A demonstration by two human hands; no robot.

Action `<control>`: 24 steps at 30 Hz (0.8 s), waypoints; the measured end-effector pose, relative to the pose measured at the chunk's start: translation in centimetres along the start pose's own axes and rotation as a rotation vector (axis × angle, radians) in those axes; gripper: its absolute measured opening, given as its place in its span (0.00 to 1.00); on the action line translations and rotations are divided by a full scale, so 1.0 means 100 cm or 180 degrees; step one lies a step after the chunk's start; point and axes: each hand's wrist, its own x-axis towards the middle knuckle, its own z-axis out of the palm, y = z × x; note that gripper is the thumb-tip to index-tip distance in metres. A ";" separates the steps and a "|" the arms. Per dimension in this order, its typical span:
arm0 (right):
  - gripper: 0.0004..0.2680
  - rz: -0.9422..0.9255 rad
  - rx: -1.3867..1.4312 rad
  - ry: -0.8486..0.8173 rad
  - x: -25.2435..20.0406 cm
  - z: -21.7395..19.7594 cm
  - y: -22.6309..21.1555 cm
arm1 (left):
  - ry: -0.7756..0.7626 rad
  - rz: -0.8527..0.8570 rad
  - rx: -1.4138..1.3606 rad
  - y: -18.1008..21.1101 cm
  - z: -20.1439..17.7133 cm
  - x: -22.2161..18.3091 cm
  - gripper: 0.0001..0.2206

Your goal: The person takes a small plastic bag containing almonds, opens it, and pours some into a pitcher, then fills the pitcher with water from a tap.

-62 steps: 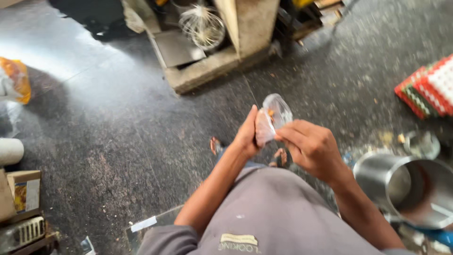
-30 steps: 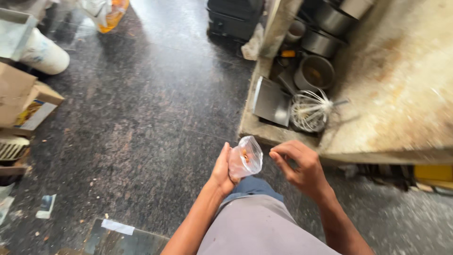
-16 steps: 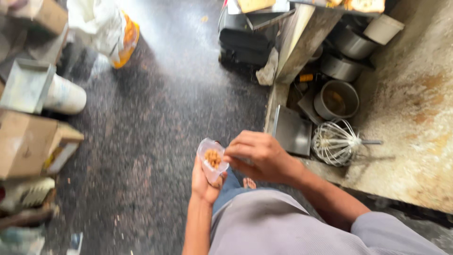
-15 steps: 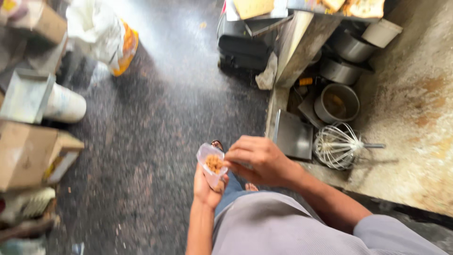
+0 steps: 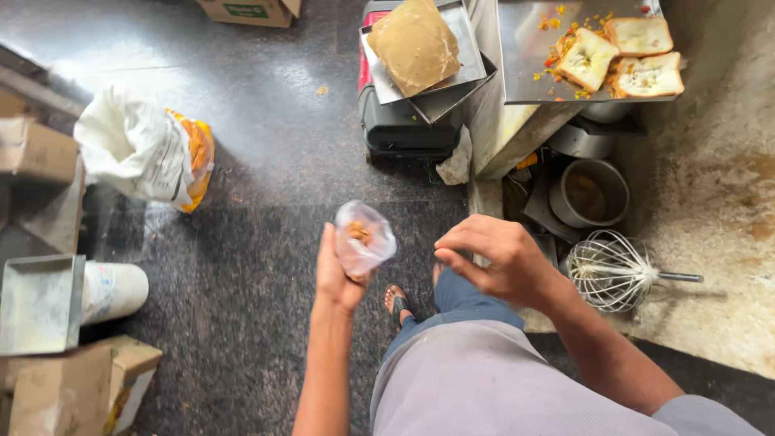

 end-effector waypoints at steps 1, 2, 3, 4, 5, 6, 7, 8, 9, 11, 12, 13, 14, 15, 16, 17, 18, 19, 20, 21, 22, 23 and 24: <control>0.04 0.0142 0.0166 0.0093 0.007 -0.003 0.016 | -0.0051 0.0104 -0.0016 0.015 0.009 0.018 0.26; 0.03 0.0281 0.0332 0.0190 0.013 -0.006 0.033 | -0.0064 0.0044 0.0028 0.028 0.016 0.035 0.26; 0.03 0.0333 0.0322 0.0239 0.019 -0.007 0.051 | -0.0118 0.0076 0.0016 0.040 0.022 0.052 0.26; 0.03 0.0503 0.0179 0.0297 0.026 -0.008 0.071 | -0.0172 0.0108 0.0003 0.047 0.028 0.071 0.26; 0.03 0.0657 0.0052 0.0337 0.035 -0.010 0.093 | -0.0171 0.0077 0.0040 0.050 0.033 0.089 0.26; 0.03 0.0691 0.0058 0.0369 0.043 -0.015 0.116 | -0.0081 0.0064 -0.0006 0.051 0.038 0.108 0.25; 0.03 0.0741 0.0095 0.0480 0.052 -0.020 0.139 | 0.0028 0.0070 -0.0043 0.054 0.041 0.124 0.24; 0.03 0.0792 0.0133 0.0590 0.062 -0.025 0.162 | 0.0050 0.0059 0.0003 0.053 0.047 0.142 0.24; 0.03 0.0849 0.0167 0.0626 0.072 -0.032 0.184 | 0.0036 -0.0079 0.0043 0.049 0.056 0.161 0.24; 0.03 0.0777 -0.0090 0.1021 0.099 -0.055 0.233 | 0.0022 -0.0263 0.0159 0.046 0.084 0.201 0.25; 0.03 0.0835 -0.0085 0.1092 0.115 -0.069 0.257 | 0.0139 -0.0379 0.0120 0.043 0.102 0.219 0.24; 0.03 0.0869 -0.0173 0.1231 0.125 -0.082 0.275 | 0.0304 -0.0520 0.0063 0.038 0.117 0.227 0.24; 0.03 0.0903 -0.0265 0.1366 0.134 -0.096 0.291 | 0.0349 -0.0592 0.0126 0.034 0.134 0.236 0.24; 0.03 0.0977 -0.0250 0.1442 0.146 -0.110 0.306 | 0.0466 -0.0611 0.0241 0.039 0.153 0.253 0.23; 0.03 0.1088 -0.0201 0.1514 0.156 -0.123 0.320 | 0.0582 -0.0627 0.0357 0.046 0.171 0.268 0.22; 0.03 0.1163 -0.0154 0.1560 0.165 -0.136 0.332 | 0.0589 -0.0647 0.0418 0.051 0.187 0.281 0.22; 0.03 0.1202 -0.0141 0.1610 0.173 -0.144 0.340 | 0.0443 -0.0528 0.0356 0.057 0.202 0.293 0.21; 0.03 0.1141 -0.0220 0.1733 0.181 -0.152 0.349 | 0.0283 -0.0398 0.0283 0.064 0.215 0.307 0.21; 0.03 0.1079 -0.0301 0.1854 0.188 -0.157 0.358 | 0.0277 -0.0405 0.0333 0.074 0.227 0.320 0.21; 0.03 0.1127 -0.0310 0.1899 0.191 -0.161 0.367 | 0.0124 -0.0391 0.0646 0.083 0.237 0.333 0.22; 0.04 0.1247 -0.0294 0.2005 0.192 -0.162 0.375 | -0.0034 -0.0377 0.0957 0.090 0.246 0.345 0.23; 0.05 0.1381 -0.0284 0.2124 0.192 -0.161 0.382 | -0.0049 -0.0432 0.1020 0.095 0.255 0.358 0.23; 0.05 0.1443 -0.0300 0.2182 0.190 -0.159 0.389 | -0.0139 -0.0478 0.1014 0.099 0.264 0.370 0.22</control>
